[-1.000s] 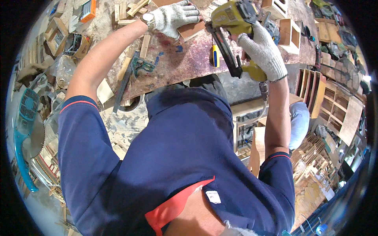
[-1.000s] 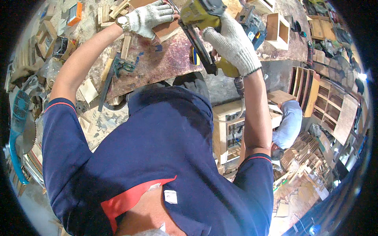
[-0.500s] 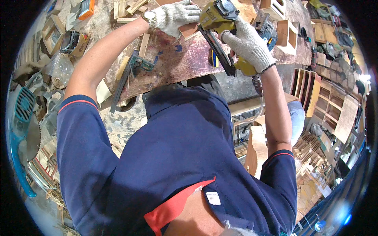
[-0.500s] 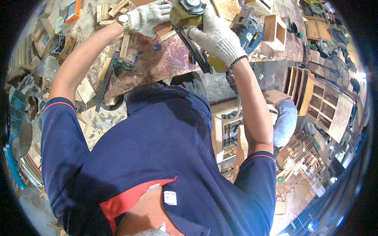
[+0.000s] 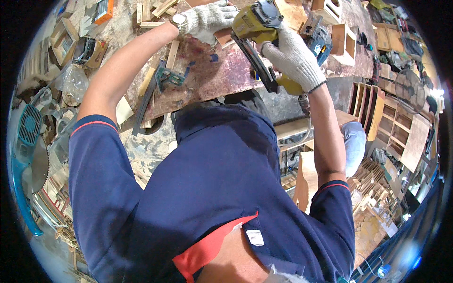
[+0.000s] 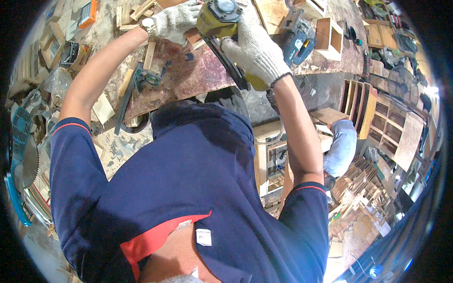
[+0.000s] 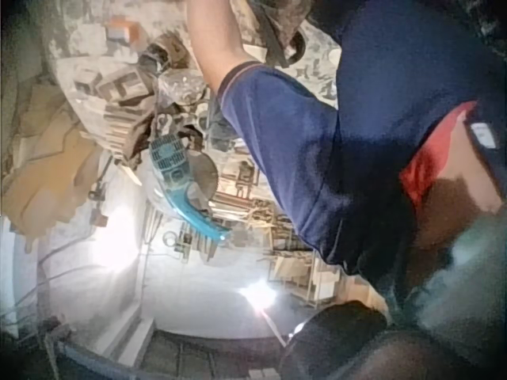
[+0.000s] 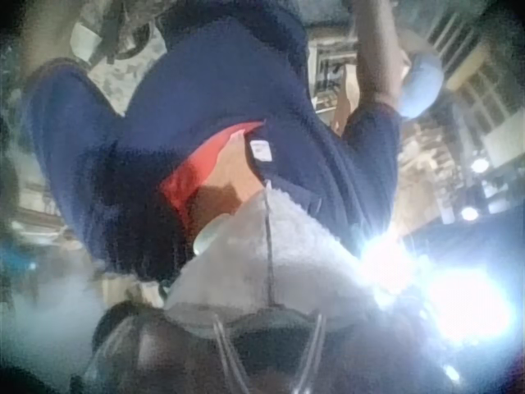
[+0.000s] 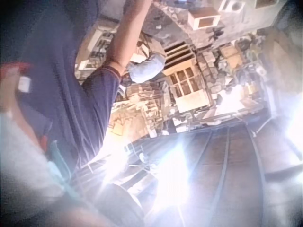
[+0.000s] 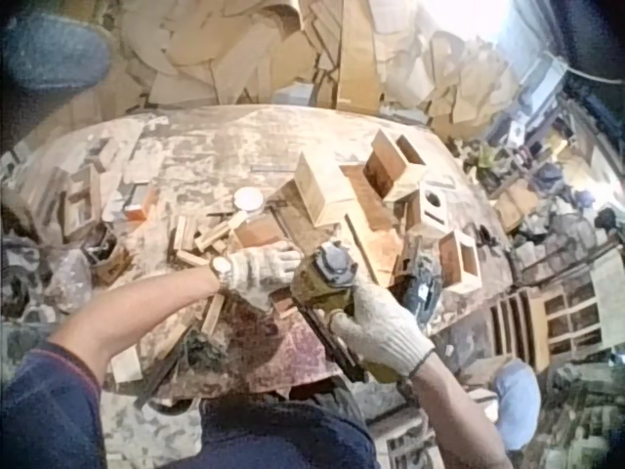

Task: The person assembles small wooden boxes by aligning cut pieces and fastening them with a pneumatic nail gun. They repeatedly pick up pieces, position them into box frames, and drive nails to secure the joints.

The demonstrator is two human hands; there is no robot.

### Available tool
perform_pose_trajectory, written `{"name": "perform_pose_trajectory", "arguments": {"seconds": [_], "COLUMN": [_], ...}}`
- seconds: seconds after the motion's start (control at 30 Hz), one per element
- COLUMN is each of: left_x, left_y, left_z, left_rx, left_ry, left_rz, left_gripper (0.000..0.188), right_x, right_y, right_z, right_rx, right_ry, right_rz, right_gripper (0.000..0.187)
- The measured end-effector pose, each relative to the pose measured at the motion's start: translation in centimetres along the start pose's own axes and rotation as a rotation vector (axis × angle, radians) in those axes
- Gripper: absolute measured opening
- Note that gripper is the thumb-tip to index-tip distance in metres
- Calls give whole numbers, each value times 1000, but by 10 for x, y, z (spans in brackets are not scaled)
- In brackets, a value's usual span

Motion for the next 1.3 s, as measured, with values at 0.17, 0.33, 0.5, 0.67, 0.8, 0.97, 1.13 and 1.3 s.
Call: {"name": "perform_pose_trajectory", "arguments": {"seconds": [0.17,0.33,0.5,0.67,0.8,0.97,1.13,1.3], "left_x": [0,-4,66,134,138,140,140,139], "left_y": [2,10,50,65,43,33,37,37], "left_z": [16,31,60,97,88,83,96,96], "left_rx": [-83,-24,510,528,535,478,501,464], "left_ry": [34,33,-201,134,96,66,81,-24], "left_rz": [-123,-171,-316,-665,-870,-943,-953,-927], "left_gripper": [117,110,111,89,67,49,55,63], "right_x": [27,59,88,94,87,74,75,78], "right_y": [15,31,56,65,48,15,-1,-6], "right_z": [-24,-32,-35,-31,-24,-12,-3,5], "right_rx": [16,135,118,49,-94,-146,-179,-225], "right_ry": [-97,-135,-341,-463,-434,-174,-68,65], "right_rz": [182,306,421,415,345,128,30,70], "right_gripper": [38,42,43,40,40,40,42,43]}}
Point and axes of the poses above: each hand's wrist, its own y-axis away from the middle knuckle, its own z-axis out of the palm, x = y × z, the point moved 4 cm from there along -y, towards the middle knuckle, and after that the axes turned 1 degree about y, right-handed, at the moved point
